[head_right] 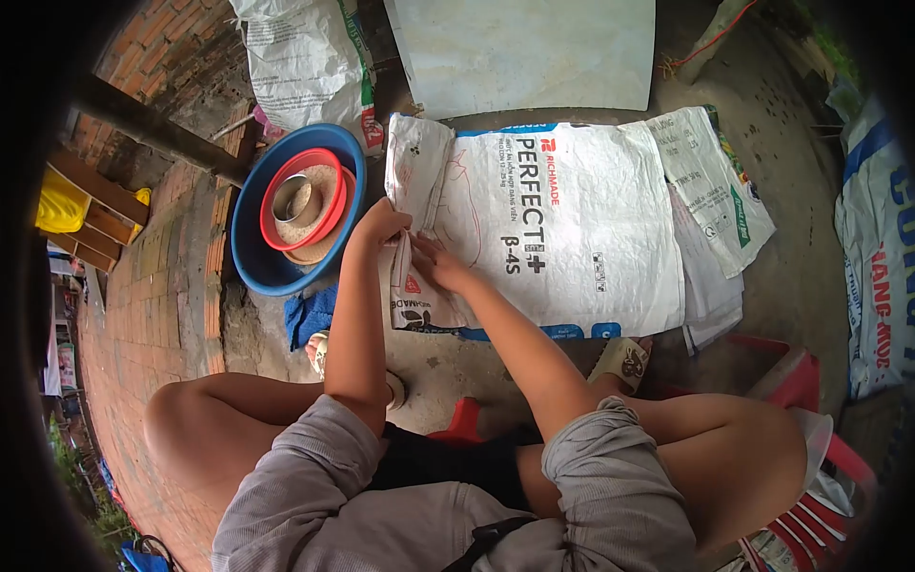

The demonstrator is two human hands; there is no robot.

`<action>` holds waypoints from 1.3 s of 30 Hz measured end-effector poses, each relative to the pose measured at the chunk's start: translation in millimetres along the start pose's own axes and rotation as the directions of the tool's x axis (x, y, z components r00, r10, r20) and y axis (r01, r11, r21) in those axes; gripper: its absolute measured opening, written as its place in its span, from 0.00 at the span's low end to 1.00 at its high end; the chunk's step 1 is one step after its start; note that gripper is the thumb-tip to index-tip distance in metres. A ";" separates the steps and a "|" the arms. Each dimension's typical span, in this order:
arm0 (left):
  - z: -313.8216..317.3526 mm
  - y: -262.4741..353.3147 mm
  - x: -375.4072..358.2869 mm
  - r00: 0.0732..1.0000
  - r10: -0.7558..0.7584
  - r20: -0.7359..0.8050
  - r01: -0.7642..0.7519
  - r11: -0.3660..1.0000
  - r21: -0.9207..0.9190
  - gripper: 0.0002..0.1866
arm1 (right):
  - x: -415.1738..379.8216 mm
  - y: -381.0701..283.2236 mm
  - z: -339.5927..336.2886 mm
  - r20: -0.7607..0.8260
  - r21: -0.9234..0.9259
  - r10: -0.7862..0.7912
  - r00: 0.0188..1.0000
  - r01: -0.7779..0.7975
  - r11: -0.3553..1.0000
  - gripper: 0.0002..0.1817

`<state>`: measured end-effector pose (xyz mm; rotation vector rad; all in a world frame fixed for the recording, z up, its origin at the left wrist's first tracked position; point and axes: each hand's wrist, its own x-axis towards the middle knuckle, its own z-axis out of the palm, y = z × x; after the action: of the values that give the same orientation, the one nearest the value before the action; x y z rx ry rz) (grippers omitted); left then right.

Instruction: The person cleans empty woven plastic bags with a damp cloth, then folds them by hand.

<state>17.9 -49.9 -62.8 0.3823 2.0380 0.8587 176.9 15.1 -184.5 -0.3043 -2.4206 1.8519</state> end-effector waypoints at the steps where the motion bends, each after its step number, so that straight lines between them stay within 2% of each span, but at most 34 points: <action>1: 4.9 10.5 -6.4 0.996 0.056 -0.075 -0.048 0.993 0.108 0.28 | 4.3 -10.1 2.5 0.051 0.203 0.115 0.992 -0.123 0.971 0.28; 2: 12.9 16.1 -10.0 0.987 0.144 -0.073 -0.124 0.966 0.229 0.39 | 3.8 -25.5 -3.8 0.056 0.203 0.112 0.992 -0.122 0.972 0.28; 3: 28.8 25.3 -17.6 0.989 0.136 -0.059 -0.123 0.976 0.177 0.48 | -0.3 -44.1 -20.4 0.086 0.279 0.230 0.969 -0.245 0.929 0.25; 4: 41.1 40.8 -30.1 0.995 0.103 0.002 -0.101 0.972 0.211 0.54 | -3.0 -50.8 -36.5 0.123 0.344 0.344 0.931 -0.365 0.865 0.23; 6: 79.6 46.1 -33.1 0.993 0.098 0.072 -0.109 0.978 0.178 0.59 | -4.6 4.0 -68.2 0.157 0.700 0.433 0.888 -0.409 0.586 0.17; 7: 103.7 35.6 -24.7 0.987 0.142 0.080 -0.154 0.975 0.159 0.60 | -13.2 17.8 -86.0 0.046 0.714 0.493 0.869 -0.374 0.593 0.16; 8: 123.1 37.3 -26.7 0.993 0.082 0.085 -0.094 0.985 0.144 0.59 | -21.0 28.5 -103.5 -0.066 0.723 0.544 0.837 -0.335 0.604 0.16; 9: 148.2 18.1 -10.6 0.988 0.126 0.090 -0.143 0.966 0.217 0.60 | -27.7 38.9 -118.3 -0.272 0.698 0.660 0.700 -0.329 0.636 0.16; 10: 172.9 -4.5 5.9 0.981 0.175 0.088 -0.193 0.939 0.284 0.60 | -34.3 51.3 -131.7 -0.464 0.669 0.721 0.514 -0.330 0.666 0.16; 12: 202.8 -41.7 18.4 0.976 0.176 0.129 -0.202 0.951 0.232 0.58 | -44.9 121.8 -148.7 -0.806 0.329 0.460 0.372 -0.363 0.872 0.16; 13: 205.8 -44.7 20.7 0.975 0.178 0.133 -0.205 0.953 0.224 0.58 | -54.6 71.4 -145.7 -0.863 0.176 0.358 0.356 -0.454 0.874 0.14; 14: 204.1 -48.5 21.9 0.968 0.207 0.139 -0.212 0.977 0.024 0.51 | -57.6 51.5 -135.8 -0.865 0.168 0.354 0.356 -0.459 0.873 0.14; 16: 188.1 -49.7 29.0 0.953 0.268 0.140 -0.207 0.916 -0.344 0.36 | -57.8 30.8 -119.3 -0.789 0.024 0.170 0.591 -0.247 0.969 0.17; 17: 170.8 -43.6 37.4 0.944 0.300 0.134 -0.198 0.846 -0.496 0.28 | -55.5 30.2 -111.7 -0.728 -0.118 0.045 0.684 -0.190 0.975 0.20; 18: 154.0 -31.9 36.4 0.947 0.281 -0.156 -0.321 0.852 -0.414 0.17 | -53.0 30.9 -103.6 -0.644 -0.247 -0.074 0.762 -0.115 0.962 0.23; 19: 137.9 -25.2 34.5 0.812 0.288 -0.507 -0.431 0.882 -0.190 0.16 | -53.6 21.6 -96.6 -0.551 -0.380 -0.092 0.829 -0.151 0.912 0.26; 20: 121.0 -19.7 31.8 0.701 0.231 -0.675 -0.403 0.909 -0.108 0.17 | -53.0 21.4 -89.7 -0.557 -0.369 -0.089 0.826 -0.150 0.917 0.26; 21: 103.5 -23.3 30.5 0.656 0.272 -0.704 -0.291 0.952 0.096 0.27 | -53.2 21.2 -82.8 -0.537 -0.439 -0.074 0.840 -0.203 0.875 0.27; 22: 101.7 -29.4 30.5 0.656 0.278 -0.702 -0.289 0.951 0.106 0.27 | -54.0 26.9 -77.2 -0.515 -0.511 -0.058 0.856 -0.252 0.822 0.27; 24: 105.3 -40.8 27.1 0.821 0.045 -0.569 -0.020 0.999 0.050 0.42 | -55.6 37.0 -68.2 -0.522 -0.512 -0.052 0.851 -0.265 0.817 0.29; 25: 112.3 -56.2 30.8 0.899 -0.050 -0.436 0.067 0.997 0.024 0.53 | -56.7 40.4 -63.7 -0.531 -0.543 -0.081 0.843 -0.266 0.797 0.29; 26: 126.9 -70.2 32.5 0.904 -0.056 -0.423 0.071 0.997 0.020 0.53 | -57.1 40.8 -59.6 -0.543 -0.569 -0.109 0.833 -0.270 0.777 0.29; 28: 128.8 -77.1 17.9 0.930 0.001 -0.367 -0.024 0.998 -0.059 0.52 | -50.8 35.1 -54.0 -0.563 -0.563 -0.110 0.819 -0.283 0.777 0.31; 29: 123.7 -78.6 22.1 0.933 0.007 -0.361 -0.026 0.999 -0.048 0.52 | -49.3 25.7 -50.2 -0.568 -0.526 -0.071 0.820 -0.295 0.797 0.31; 31: 108.4 -85.0 30.5 0.941 -0.081 -0.328 -0.011 0.963 -0.268 0.49 | -47.6 9.0 -40.2 -0.560 -0.445 0.009 0.829 -0.310 0.840 0.32; 32: 89.2 -71.1 20.8 0.924 -0.004 -0.383 -0.044 0.992 -0.117 0.48 | -43.3 5.8 -30.5 -0.562 -0.447 0.012 0.827 -0.315 0.837 0.32; 33: 66.7 -50.1 6.5 0.943 0.004 -0.332 -0.045 0.992 -0.115 0.50 | -36.3 4.1 -20.9 -0.538 -0.307 0.078 0.839 -0.281 0.909 0.32; 34: 48.5 -47.6 13.8 0.942 0.044 -0.334 -0.040 0.999 0.018 0.54 | -31.0 2.0 -15.3 -0.502 -0.156 0.137 0.854 -0.246 0.957 0.32; 35: 32.7 -36.3 14.5 0.955 0.053 -0.291 -0.035 0.997 0.067 0.57 | -26.0 -2.6 -12.4 -0.502 -0.159 0.135 0.854 -0.244 0.957 0.32; 36: 22.6 -17.4 5.2 0.956 0.106 -0.275 -0.048 0.976 0.211 0.56 | -19.9 -8.7 -10.8 -0.352 0.047 0.271 0.896 -0.272 0.961 0.31; 37: 20.3 -9.7 8.5 0.956 0.175 -0.238 -0.110 0.959 0.263 0.56 | -16.4 -14.9 -10.1 -0.169 0.246 0.368 0.914 -0.323 0.914 0.29; 38: 22.8 3.4 2.7 0.951 0.239 -0.196 -0.171 0.935 0.312 0.57 | -19.6 -32.6 -12.9 -0.169 0.249 0.367 0.915 -0.321 0.914 0.29; 39: 33.6 17.0 -3.4 0.966 0.220 -0.135 -0.150 0.903 0.402 0.56 | -25.2 -49.9 -17.0 -0.135 0.332 0.403 0.905 -0.342 0.879 0.28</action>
<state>46.4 -25.1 -61.8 0.7549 2.3716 0.6093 199.2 13.5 -130.5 -0.9427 -2.0110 2.1771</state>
